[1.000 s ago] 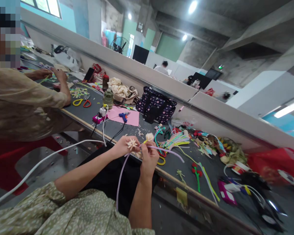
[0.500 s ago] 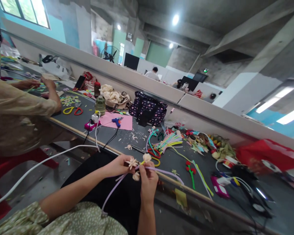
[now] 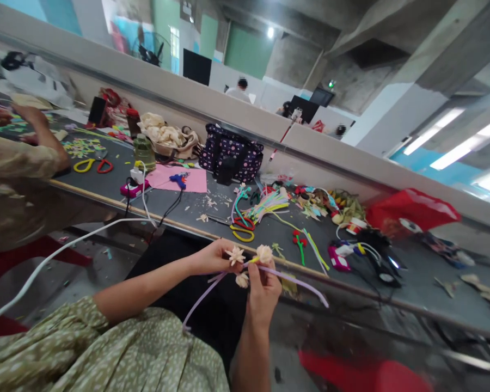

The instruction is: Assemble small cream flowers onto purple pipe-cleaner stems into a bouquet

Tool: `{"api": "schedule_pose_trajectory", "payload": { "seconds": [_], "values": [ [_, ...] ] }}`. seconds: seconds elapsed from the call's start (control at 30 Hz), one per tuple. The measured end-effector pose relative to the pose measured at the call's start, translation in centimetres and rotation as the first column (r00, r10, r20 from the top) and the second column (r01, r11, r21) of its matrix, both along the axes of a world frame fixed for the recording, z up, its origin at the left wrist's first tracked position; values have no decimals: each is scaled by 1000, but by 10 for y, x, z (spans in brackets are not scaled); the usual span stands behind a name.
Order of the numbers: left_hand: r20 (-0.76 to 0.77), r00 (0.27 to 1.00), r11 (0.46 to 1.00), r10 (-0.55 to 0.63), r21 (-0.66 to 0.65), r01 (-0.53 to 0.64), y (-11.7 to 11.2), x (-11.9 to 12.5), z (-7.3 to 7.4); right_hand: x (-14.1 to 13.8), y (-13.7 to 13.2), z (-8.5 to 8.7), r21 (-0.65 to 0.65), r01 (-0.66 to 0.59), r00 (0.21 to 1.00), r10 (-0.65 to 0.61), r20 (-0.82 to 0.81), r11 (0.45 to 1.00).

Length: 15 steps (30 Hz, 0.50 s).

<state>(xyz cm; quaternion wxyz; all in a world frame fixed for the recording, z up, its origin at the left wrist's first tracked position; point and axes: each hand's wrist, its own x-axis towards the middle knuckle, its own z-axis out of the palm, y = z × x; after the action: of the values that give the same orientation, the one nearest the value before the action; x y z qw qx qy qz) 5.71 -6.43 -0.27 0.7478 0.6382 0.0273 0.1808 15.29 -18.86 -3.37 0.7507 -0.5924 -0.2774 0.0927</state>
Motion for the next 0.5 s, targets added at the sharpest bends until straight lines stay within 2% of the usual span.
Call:
{"api": "schedule_pose_trajectory", "payload": {
  "seconds": [0.07,0.13,0.37,0.5],
  "values": [
    [-2,999,999,-33,-41,33,-6,2,0,0,-3,6,39,44,999,-45,29,998],
    [-20,999,996,-26,-82,24,-6,1,-3,-2,1,10,60,26,999,-28,33,998],
    [-135,980,968,144,-186,-168,23,-31,-12,-28,42,10,54,-130,991,129,28,990],
    [-150,969,941,195,-250,-228,32,-47,-13,-41,55,6,38,-134,991,134,-8,990]
  ]
}}
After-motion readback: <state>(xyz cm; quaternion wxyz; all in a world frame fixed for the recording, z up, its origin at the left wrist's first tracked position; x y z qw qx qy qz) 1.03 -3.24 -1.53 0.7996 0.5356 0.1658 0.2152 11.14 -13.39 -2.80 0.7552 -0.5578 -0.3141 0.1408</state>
